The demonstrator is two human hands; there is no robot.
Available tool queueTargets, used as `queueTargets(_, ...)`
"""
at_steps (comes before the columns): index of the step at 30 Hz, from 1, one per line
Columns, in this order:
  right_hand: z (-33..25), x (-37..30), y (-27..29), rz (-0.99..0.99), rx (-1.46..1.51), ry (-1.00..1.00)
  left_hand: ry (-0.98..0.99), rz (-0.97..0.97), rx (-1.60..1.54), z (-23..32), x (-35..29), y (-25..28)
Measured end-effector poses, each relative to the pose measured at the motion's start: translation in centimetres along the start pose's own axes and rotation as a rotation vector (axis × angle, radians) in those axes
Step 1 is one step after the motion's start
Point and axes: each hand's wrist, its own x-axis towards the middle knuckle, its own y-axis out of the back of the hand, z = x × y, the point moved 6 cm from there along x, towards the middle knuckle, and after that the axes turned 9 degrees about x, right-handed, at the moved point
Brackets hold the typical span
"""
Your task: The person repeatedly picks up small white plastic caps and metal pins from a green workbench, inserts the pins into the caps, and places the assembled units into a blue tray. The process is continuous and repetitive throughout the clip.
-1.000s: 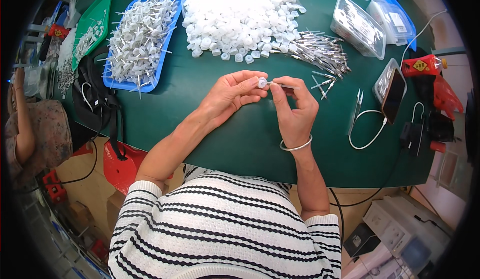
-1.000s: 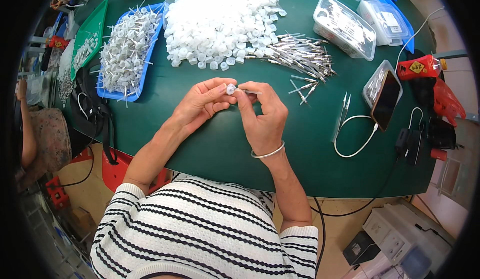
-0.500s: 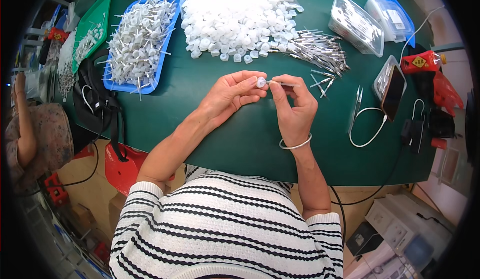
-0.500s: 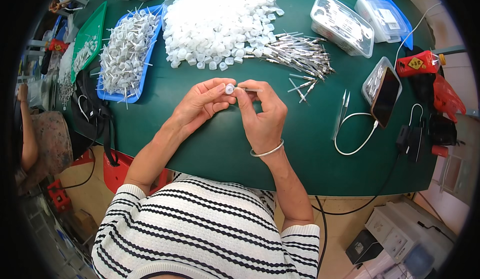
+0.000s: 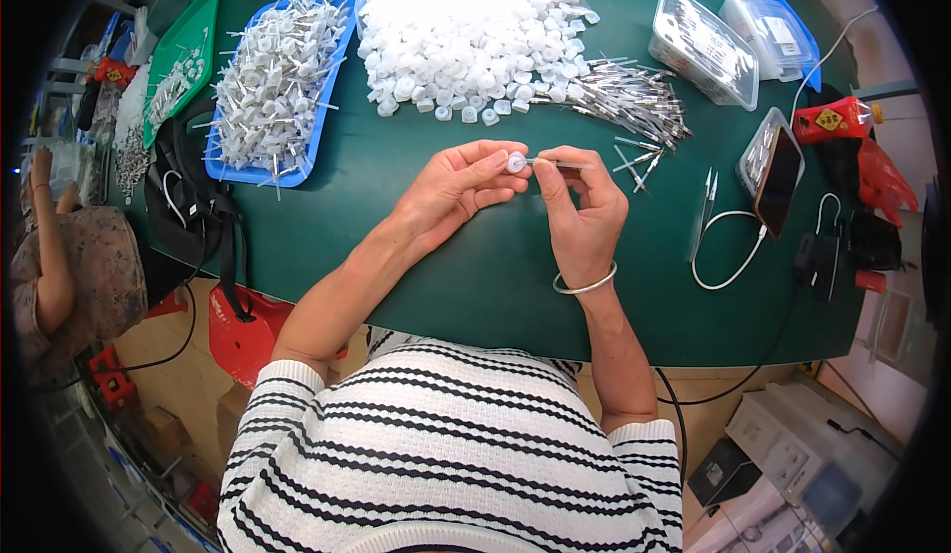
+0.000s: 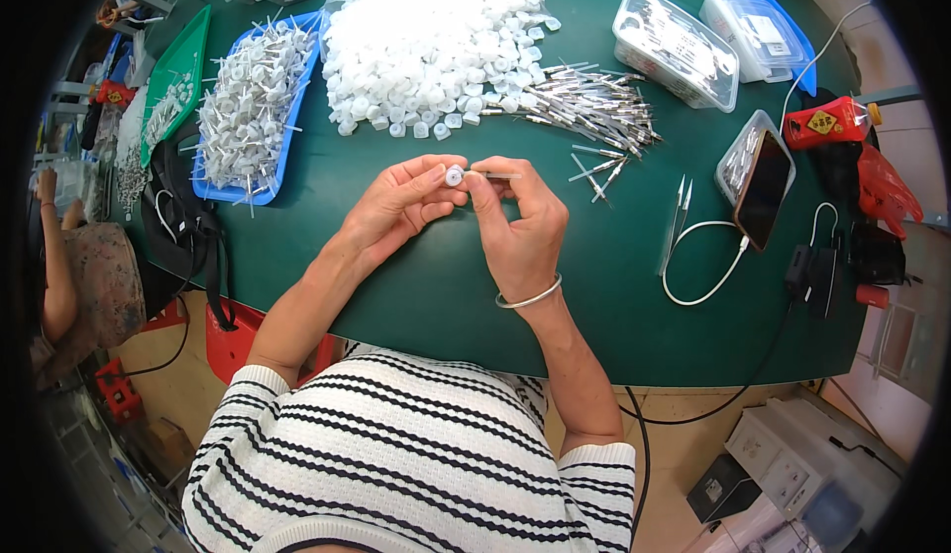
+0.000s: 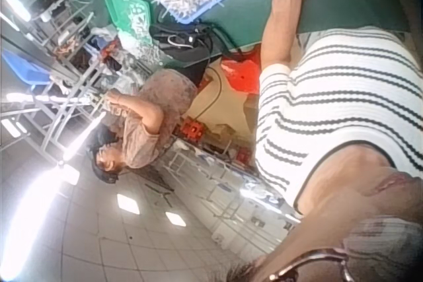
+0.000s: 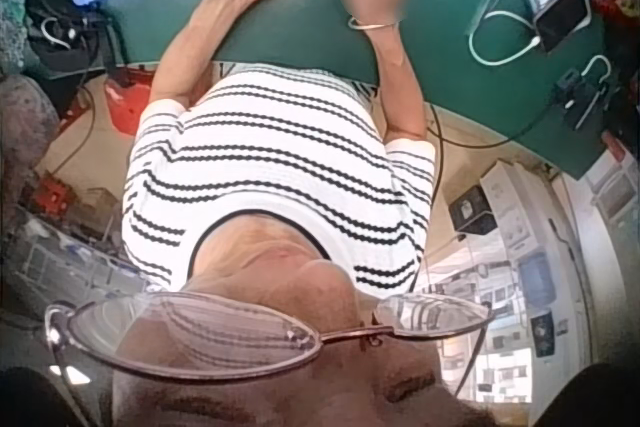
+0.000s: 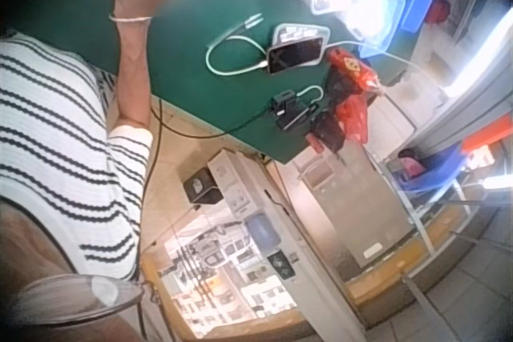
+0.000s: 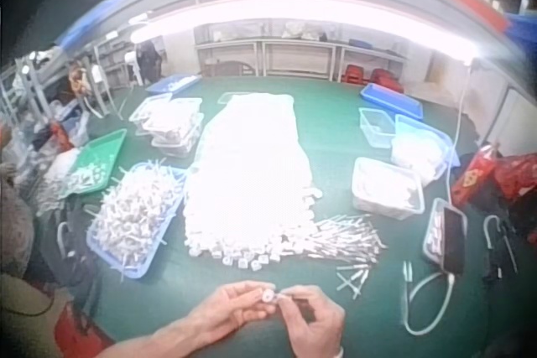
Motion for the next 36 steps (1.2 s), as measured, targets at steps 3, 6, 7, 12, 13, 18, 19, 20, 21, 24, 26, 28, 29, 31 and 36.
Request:
queueTargets(3,0.0,0.0,0.0,-0.002,0.001,-0.002,0.0,-0.003,0.002,0.1,0.0,-0.2)
queueTargets(6,0.0,0.0,0.1,-0.008,-0.017,0.022,-0.002,-0.002,0.004,0.0,0.0,-0.1)
queueTargets(7,-0.1,0.0,0.1,-0.01,-0.027,0.034,-0.003,-0.002,0.004,0.0,0.0,-0.1)
queueTargets(12,-0.8,0.1,0.0,-0.031,-0.106,0.105,-0.009,-0.002,-0.003,0.0,0.0,-0.1)
queueTargets(13,-0.9,0.1,0.0,-0.033,-0.12,0.121,-0.011,0.004,0.004,0.0,0.0,-0.1)
queueTargets(18,-1.4,0.2,-0.2,-0.067,-0.181,0.176,-0.027,0.039,0.026,0.1,-0.1,0.0)
queueTargets(19,-1.5,0.3,-0.2,-0.078,-0.196,0.187,-0.027,0.043,0.03,0.1,-0.1,0.0)
queueTargets(20,-1.6,0.3,-0.2,-0.086,-0.2,0.181,-0.028,0.047,0.034,0.1,-0.1,0.0)
queueTargets(21,-1.7,0.4,-0.3,-0.096,-0.204,0.174,-0.029,0.05,0.038,0.2,-0.1,0.0)
queueTargets(24,-1.7,0.5,-0.2,-0.122,-0.213,0.169,-0.031,0.06,0.043,0.2,-0.2,-0.1)
queueTargets(26,-1.7,0.4,-0.3,-0.134,-0.208,0.164,-0.033,0.067,0.053,0.1,-0.2,-0.1)
queueTargets(28,-1.6,0.4,-0.6,-0.139,-0.194,0.152,-0.033,0.072,0.058,0.1,-0.2,-0.1)
queueTargets(29,-1.4,0.4,-0.5,-0.139,-0.182,0.13,-0.033,0.074,0.058,0.1,-0.2,-0.1)
queueTargets(31,-1.0,0.4,-0.4,-0.139,-0.159,0.086,-0.035,0.076,0.059,0.1,-0.2,-0.1)
queueTargets(36,0.7,0.1,-0.4,-0.133,-0.005,-0.033,-0.058,0.096,0.085,0.2,-0.2,0.0)
